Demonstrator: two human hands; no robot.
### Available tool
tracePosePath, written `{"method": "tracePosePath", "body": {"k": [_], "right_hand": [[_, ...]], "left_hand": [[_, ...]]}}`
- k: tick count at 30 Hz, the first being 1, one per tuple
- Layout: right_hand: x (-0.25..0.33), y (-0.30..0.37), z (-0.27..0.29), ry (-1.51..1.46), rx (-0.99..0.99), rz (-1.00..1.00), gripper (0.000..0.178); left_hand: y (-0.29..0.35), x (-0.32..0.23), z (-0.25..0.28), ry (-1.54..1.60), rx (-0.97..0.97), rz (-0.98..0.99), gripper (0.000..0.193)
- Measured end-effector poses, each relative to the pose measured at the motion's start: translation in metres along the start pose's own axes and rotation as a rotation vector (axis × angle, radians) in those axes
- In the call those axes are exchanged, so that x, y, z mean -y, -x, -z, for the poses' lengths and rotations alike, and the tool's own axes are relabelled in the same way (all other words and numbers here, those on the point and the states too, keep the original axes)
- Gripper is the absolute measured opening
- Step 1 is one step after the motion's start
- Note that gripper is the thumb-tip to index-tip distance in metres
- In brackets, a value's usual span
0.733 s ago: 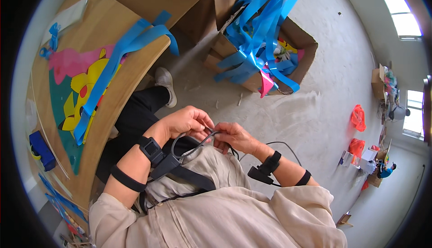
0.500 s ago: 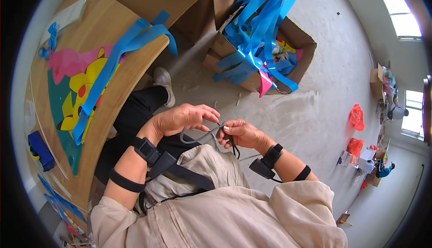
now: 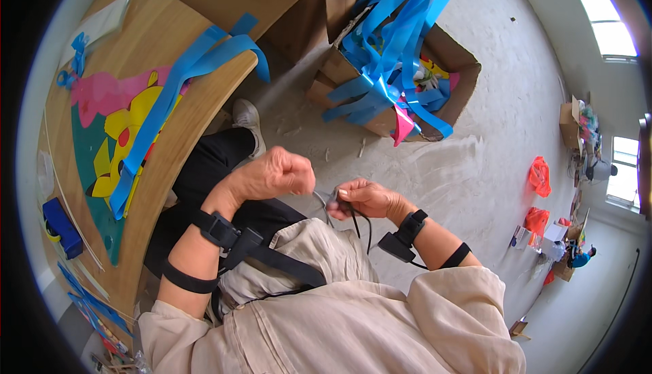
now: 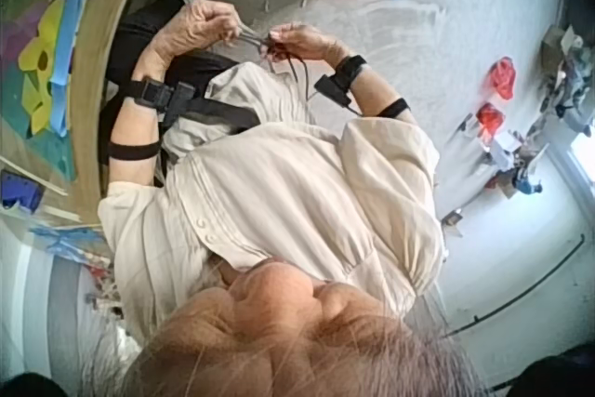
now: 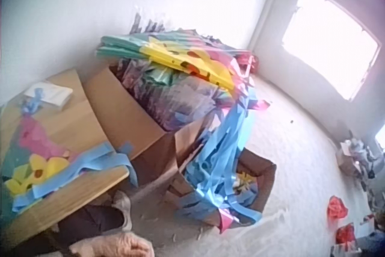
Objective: The recorder folds colorful plastic kite components and places them into long plastic sleeves.
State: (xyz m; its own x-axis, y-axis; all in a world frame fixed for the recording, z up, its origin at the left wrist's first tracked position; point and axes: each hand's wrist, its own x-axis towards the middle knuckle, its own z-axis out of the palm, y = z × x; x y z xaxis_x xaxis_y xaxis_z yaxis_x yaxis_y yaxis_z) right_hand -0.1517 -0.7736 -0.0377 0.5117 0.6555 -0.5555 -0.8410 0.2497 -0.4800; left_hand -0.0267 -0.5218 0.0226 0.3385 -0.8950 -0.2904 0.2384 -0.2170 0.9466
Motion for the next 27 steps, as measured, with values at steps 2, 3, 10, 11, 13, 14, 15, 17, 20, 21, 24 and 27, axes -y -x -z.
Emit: {"method": "tracePosePath", "body": {"k": [2,3,10,11,13,14,15,17,20,21,24,27], "right_hand": [[0.007,-0.004,-0.004,0.471,-0.284,0.026,0.043],[0.019,-0.008,0.001,0.864,-0.335,-0.005,0.056],[0.087,-0.004,-0.057,1.108,-0.182,0.085,0.055],[0.083,-0.006,-0.065,1.168,-0.192,0.184,0.043],[0.083,-0.013,-0.061,1.391,-0.174,0.231,0.037],[0.085,-0.017,-0.058,1.501,-0.161,0.255,0.035],[0.096,-0.015,-0.048,1.564,-0.076,0.274,0.036],[0.128,-0.009,-0.031,1.743,0.057,0.208,0.032],[0.157,0.008,0.009,2.789,-0.147,0.203,0.017],[0.193,-0.003,-0.016,2.478,-0.101,-0.524,0.031],[0.236,-0.017,-0.019,2.088,-0.270,0.004,0.041],[0.282,-0.040,-0.043,1.944,-0.229,0.159,0.037]], "left_hand": [[-0.008,-0.010,-0.011,-0.030,-0.321,0.292,0.015],[-0.009,-0.006,-0.014,0.119,-0.419,0.316,0.016],[-0.017,0.030,-0.025,0.940,-0.880,0.349,0.019],[-0.019,0.030,-0.026,0.988,-0.893,0.315,0.024],[-0.022,0.030,-0.026,0.959,-0.910,0.258,0.033],[-0.023,0.029,-0.027,0.881,-0.913,0.234,0.037],[-0.023,0.028,-0.026,0.804,-0.915,0.211,0.041],[-0.021,0.039,-0.021,0.239,-0.891,0.118,0.044],[-0.018,0.053,-0.016,-0.084,-0.730,0.089,0.032],[-0.019,0.035,-0.018,0.079,-0.646,0.187,0.029],[-0.014,0.024,-0.020,0.145,-0.558,0.225,0.026],[-0.011,0.030,-0.014,-0.029,-0.523,0.169,0.030]]}}
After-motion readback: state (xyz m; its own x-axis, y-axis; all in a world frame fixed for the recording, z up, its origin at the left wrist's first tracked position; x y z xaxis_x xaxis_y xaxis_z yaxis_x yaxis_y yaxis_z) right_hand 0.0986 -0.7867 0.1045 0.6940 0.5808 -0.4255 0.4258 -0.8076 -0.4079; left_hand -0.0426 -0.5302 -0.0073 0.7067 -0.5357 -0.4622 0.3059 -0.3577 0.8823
